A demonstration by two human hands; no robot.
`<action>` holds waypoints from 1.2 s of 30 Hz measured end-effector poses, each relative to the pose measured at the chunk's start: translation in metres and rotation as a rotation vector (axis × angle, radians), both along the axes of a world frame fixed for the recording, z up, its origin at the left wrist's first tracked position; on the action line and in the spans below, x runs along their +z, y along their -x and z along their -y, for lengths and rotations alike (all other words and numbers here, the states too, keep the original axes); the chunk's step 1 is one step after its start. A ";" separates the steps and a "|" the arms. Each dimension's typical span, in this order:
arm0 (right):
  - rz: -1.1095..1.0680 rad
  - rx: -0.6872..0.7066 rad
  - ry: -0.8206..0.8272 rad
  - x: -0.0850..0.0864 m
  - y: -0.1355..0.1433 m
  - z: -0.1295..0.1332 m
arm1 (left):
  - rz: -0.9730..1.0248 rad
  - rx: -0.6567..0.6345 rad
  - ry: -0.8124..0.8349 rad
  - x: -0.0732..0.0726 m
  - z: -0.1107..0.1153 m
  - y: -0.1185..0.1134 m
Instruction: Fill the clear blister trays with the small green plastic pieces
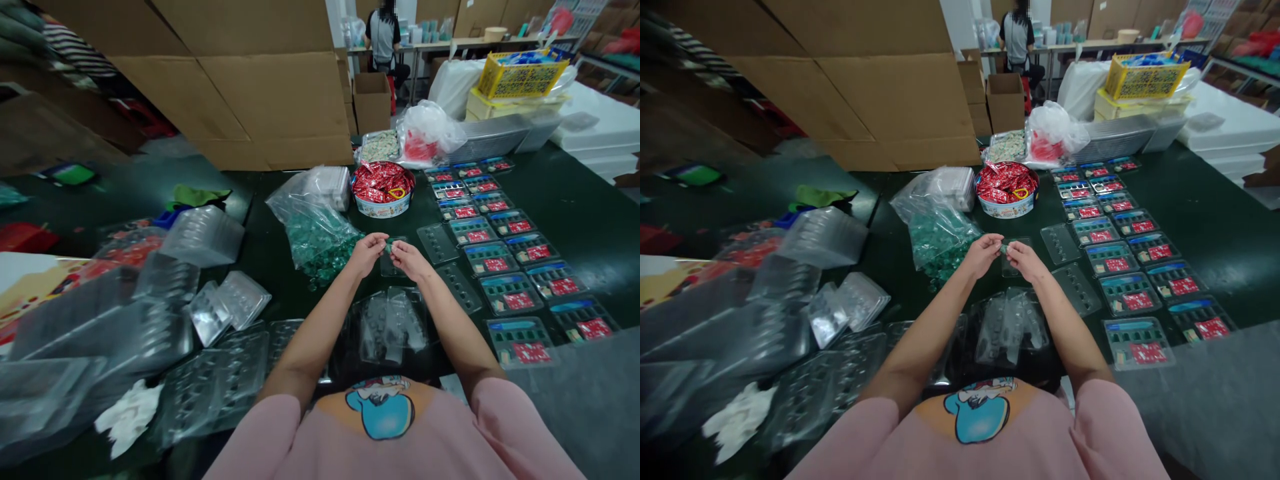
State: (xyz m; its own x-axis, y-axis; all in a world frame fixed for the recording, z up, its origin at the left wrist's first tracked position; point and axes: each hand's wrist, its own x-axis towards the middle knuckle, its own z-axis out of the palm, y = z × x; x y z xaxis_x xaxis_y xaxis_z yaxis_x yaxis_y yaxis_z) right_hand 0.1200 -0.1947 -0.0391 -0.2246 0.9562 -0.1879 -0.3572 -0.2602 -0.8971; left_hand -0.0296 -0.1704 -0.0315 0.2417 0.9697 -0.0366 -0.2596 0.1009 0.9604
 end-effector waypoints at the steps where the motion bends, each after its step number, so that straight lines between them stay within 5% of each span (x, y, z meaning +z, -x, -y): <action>1: -0.011 -0.010 0.020 -0.002 -0.001 0.000 | 0.016 0.011 -0.002 -0.001 0.000 -0.002; 8: -0.038 -0.103 0.086 -0.010 -0.001 -0.005 | -0.098 -0.081 -0.049 -0.002 -0.004 -0.005; 13: -0.050 -0.239 0.036 -0.011 -0.001 -0.011 | -0.340 -0.005 -0.184 -0.002 -0.010 -0.011; 24: -0.171 -0.274 0.005 -0.013 -0.009 -0.023 | -0.317 0.018 -0.204 -0.005 -0.024 -0.024; 36: 0.345 -0.243 -0.039 -0.052 -0.030 -0.024 | -0.673 -0.071 -0.287 -0.068 -0.038 -0.009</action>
State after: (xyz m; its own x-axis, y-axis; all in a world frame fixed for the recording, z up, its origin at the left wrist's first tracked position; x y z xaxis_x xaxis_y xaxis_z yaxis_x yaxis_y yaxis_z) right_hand 0.1500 -0.1706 -0.0913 0.0783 0.9814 -0.1753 -0.0815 -0.1690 -0.9822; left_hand -0.0211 -0.1327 -0.0995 0.3189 0.9463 0.0533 0.3936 -0.1834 0.9008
